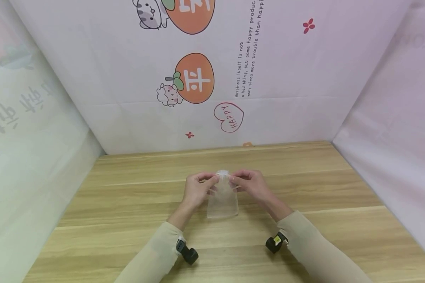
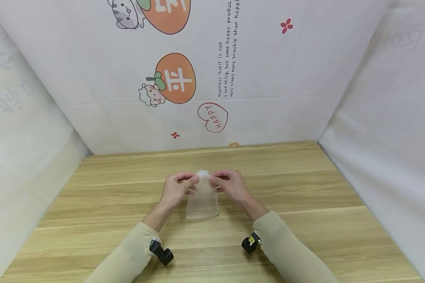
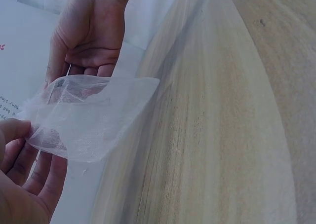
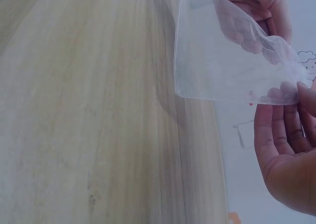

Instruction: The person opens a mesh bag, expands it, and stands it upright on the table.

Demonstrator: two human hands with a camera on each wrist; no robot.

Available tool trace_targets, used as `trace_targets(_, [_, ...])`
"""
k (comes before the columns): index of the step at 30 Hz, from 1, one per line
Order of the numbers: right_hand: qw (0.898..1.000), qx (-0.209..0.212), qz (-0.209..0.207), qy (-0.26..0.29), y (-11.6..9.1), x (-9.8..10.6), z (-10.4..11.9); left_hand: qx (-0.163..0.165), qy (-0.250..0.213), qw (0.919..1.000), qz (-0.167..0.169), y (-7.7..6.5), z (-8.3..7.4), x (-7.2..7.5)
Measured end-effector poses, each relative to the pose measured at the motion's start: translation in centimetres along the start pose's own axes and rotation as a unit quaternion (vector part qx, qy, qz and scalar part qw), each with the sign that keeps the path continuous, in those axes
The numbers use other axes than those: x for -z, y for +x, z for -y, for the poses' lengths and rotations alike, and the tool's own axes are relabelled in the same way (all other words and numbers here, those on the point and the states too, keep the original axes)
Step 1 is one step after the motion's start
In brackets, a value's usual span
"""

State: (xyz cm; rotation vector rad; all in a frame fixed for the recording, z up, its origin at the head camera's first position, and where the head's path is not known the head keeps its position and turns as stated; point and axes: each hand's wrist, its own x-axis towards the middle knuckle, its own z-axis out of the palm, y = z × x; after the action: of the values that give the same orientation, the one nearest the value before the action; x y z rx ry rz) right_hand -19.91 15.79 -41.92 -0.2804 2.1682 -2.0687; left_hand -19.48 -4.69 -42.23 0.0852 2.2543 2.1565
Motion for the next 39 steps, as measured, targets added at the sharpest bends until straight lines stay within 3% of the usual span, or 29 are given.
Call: trace_targets(39, [1.0,-0.017,-0.025,0.007,-0.02,0.89,0.12,-0.004,-0.035,0.9986,-0.04,0.07,-0.08,0.04])
